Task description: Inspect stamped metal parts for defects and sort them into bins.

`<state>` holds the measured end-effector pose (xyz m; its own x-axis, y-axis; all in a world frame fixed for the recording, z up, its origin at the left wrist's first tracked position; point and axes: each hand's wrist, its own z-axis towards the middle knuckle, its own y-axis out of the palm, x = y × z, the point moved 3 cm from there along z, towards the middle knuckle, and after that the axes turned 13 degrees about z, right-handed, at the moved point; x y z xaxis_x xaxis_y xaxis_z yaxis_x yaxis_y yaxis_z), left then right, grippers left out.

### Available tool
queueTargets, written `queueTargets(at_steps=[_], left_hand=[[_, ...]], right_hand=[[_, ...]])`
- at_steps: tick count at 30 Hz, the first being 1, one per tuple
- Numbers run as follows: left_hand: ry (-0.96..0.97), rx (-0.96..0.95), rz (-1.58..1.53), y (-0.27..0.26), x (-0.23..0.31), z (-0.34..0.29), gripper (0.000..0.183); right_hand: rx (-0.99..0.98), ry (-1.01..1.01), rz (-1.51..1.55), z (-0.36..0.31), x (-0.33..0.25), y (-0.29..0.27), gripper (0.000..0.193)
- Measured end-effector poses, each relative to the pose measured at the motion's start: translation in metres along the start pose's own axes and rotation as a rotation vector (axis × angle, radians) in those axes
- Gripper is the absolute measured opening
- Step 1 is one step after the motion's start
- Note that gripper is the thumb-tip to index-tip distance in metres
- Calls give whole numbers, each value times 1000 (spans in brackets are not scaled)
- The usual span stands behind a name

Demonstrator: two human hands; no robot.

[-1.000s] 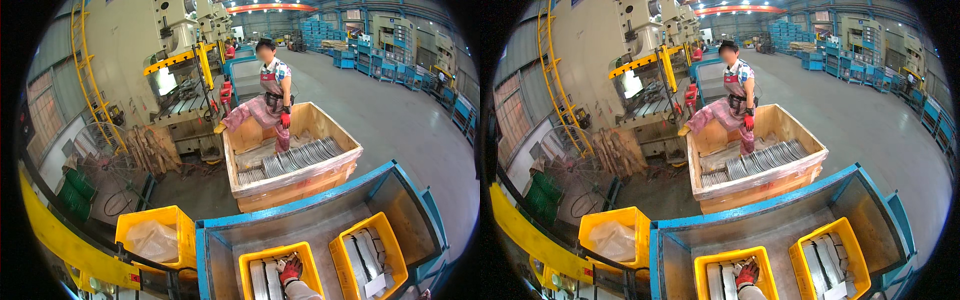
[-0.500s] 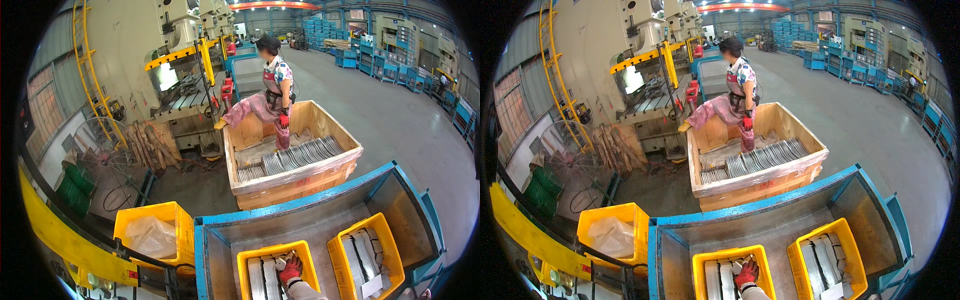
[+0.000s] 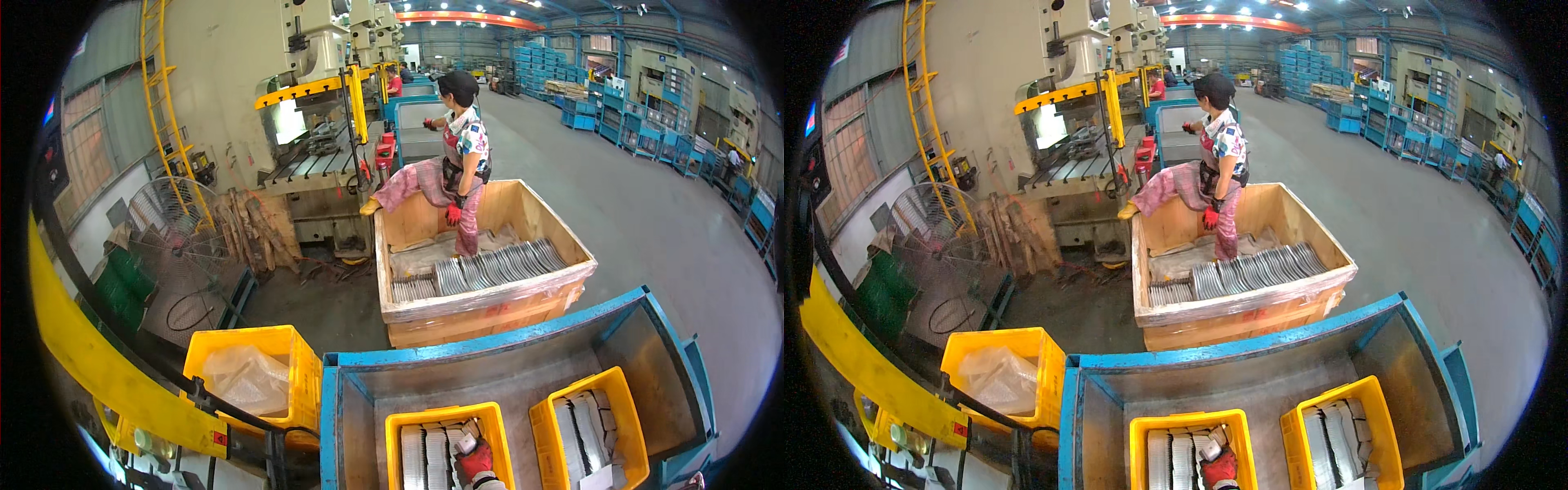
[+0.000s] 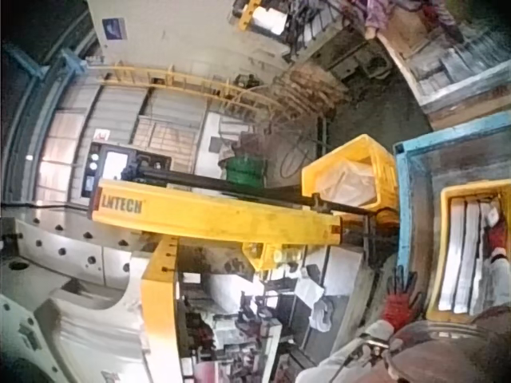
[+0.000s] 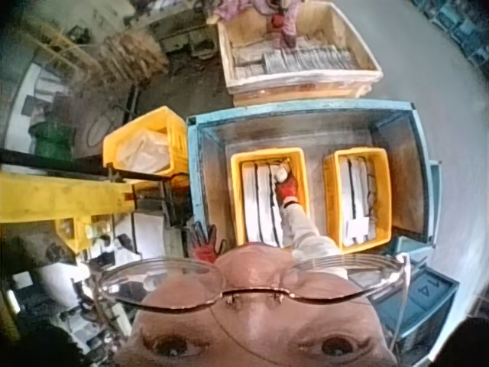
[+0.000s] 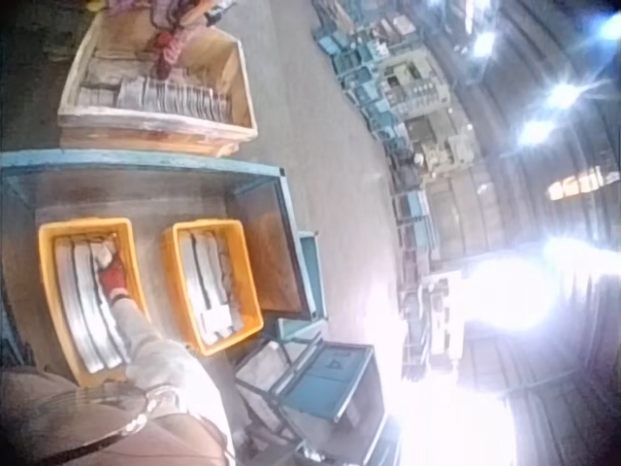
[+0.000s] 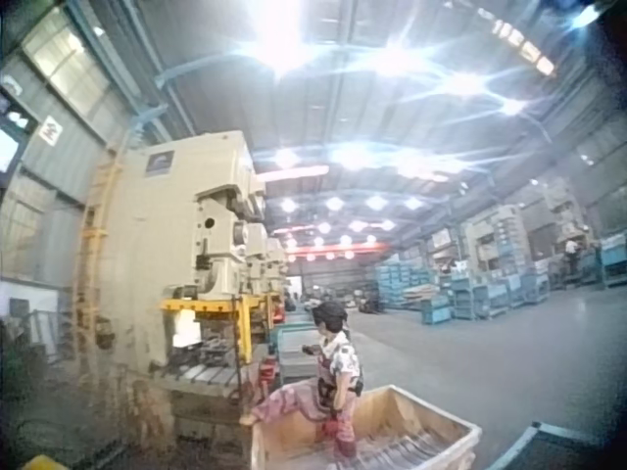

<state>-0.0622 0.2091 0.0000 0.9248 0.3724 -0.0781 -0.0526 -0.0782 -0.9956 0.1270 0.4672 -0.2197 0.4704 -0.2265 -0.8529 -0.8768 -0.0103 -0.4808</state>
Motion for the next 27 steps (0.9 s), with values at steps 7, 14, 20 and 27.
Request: queueTargets(at_steps=[7,14,20,27], left_hand=[[-49,-258,-108,4,-7,-6,63],[-116,-280,-160,26,-15,-14,63],[-16,-79,-33,29,-20,-12,65],[-2,-61,-30,21,-16,-6,66]], right_hand=[[-149,-19,144,7,48,20,41],[-151,-233,145,3,74,37,36],[-55,-301,168,-20,73,42,68],[-222,13,301,-8,95,54,62]])
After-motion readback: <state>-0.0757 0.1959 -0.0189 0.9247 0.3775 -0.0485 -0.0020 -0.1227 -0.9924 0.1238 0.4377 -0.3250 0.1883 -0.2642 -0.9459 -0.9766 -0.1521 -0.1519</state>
